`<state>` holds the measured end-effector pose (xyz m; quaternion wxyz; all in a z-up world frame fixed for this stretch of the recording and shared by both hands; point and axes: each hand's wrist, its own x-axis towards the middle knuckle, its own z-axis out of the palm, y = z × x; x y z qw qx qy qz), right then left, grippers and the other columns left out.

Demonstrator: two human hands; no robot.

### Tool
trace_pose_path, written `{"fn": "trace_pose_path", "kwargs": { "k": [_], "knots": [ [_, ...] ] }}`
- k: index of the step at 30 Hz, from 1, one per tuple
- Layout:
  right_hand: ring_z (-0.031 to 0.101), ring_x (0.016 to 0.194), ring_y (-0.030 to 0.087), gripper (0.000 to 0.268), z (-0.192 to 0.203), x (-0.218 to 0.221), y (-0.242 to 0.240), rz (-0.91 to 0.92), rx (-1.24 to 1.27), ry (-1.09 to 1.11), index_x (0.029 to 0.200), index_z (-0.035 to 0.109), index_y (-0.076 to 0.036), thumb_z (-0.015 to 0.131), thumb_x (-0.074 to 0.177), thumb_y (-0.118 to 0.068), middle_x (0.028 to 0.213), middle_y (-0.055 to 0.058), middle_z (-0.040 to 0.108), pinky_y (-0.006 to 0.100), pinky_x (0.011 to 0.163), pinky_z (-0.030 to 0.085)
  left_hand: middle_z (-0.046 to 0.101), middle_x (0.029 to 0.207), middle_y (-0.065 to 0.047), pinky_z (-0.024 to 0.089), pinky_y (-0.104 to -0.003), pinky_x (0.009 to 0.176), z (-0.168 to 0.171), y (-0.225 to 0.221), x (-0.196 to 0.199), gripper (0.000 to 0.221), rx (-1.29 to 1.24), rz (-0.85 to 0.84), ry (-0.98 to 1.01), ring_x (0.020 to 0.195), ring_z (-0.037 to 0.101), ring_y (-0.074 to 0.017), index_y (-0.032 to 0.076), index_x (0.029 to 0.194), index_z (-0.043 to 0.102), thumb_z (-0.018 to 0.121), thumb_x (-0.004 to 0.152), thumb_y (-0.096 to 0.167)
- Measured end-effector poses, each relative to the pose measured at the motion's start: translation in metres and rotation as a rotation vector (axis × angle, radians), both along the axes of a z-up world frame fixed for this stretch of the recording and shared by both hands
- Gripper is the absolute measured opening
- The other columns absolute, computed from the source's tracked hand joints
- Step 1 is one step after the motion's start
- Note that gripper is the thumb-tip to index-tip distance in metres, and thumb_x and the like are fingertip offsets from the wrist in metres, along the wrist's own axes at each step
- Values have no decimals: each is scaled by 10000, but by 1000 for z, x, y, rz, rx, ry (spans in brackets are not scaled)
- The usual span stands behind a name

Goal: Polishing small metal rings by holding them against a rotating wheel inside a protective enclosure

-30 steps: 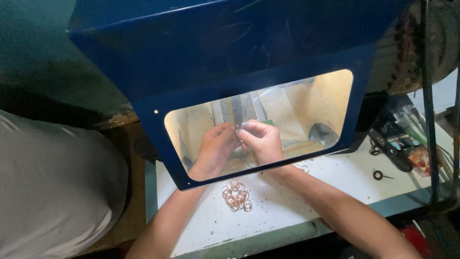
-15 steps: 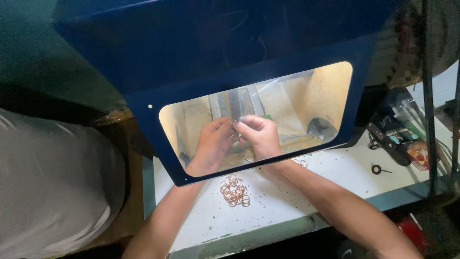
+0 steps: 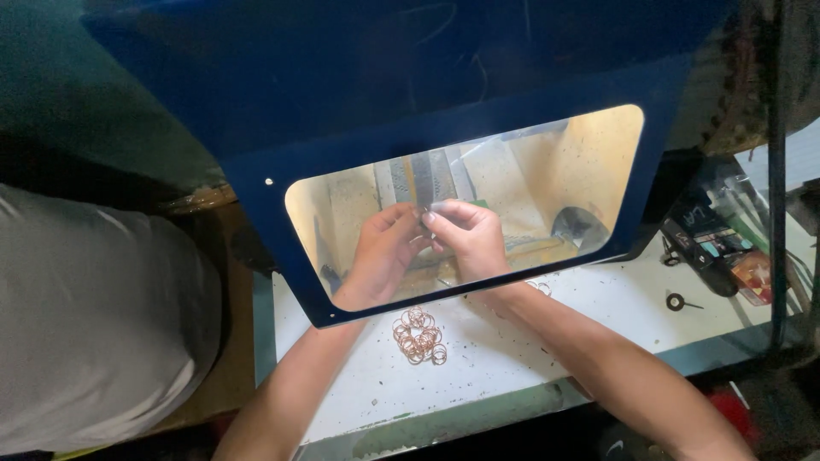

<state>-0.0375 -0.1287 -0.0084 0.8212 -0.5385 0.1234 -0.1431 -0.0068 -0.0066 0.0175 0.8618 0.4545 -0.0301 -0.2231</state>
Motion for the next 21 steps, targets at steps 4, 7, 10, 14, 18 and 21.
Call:
{"fn": "trace_pose_path", "kwargs": {
  "k": [4, 7, 10, 14, 18, 21],
  "knots": [
    [621, 667, 121, 178, -1, 3, 1, -13, 0, 18, 996, 775, 17, 828, 842, -54, 791, 77, 695, 241, 531, 537, 688, 830, -49, 635, -338, 746, -7, 0, 4, 74, -14, 5, -15, 770, 715, -161, 19, 963, 705, 697, 948, 91],
    [623, 678, 130, 174, -1, 2, 1, -9, -1, 3, 988, 781, 15, 838, 838, -54, 790, 83, 691, 256, 529, 546, 687, 826, -46, 641, -348, 751, -8, -1, 4, 64, -29, 7, -11, 775, 721, -164, 21, 960, 702, 703, 944, 83],
    [620, 694, 136, 156, -5, 3, 1, -4, -25, -4, 978, 781, 14, 833, 847, -55, 793, 81, 683, 253, 536, 546, 683, 821, -46, 642, -345, 745, -7, 0, 4, 71, -26, 2, -17, 760, 718, -165, 15, 964, 695, 701, 942, 81],
    [631, 632, 122, 160, -11, 8, 0, -5, -26, -14, 971, 774, 4, 840, 845, -69, 782, 92, 703, 253, 512, 555, 683, 848, -41, 639, -332, 750, -16, 0, 8, 68, -19, 16, -28, 787, 721, -163, 19, 989, 693, 696, 947, 72],
    [645, 585, 130, 128, 8, -1, 0, 4, -100, -1, 957, 762, -22, 823, 863, -85, 773, 103, 713, 265, 504, 575, 655, 844, -72, 633, -356, 728, -14, 4, 6, 49, 91, 83, -105, 782, 704, -197, 0, 978, 671, 688, 933, 12],
    [664, 548, 131, 126, 2, 2, -12, 62, -191, 10, 962, 767, -33, 813, 868, -103, 779, 113, 733, 276, 482, 590, 683, 869, -99, 658, -400, 741, -28, 13, 7, 154, 210, 129, -273, 810, 724, -207, -4, 989, 679, 778, 871, 10]
  ]
}}
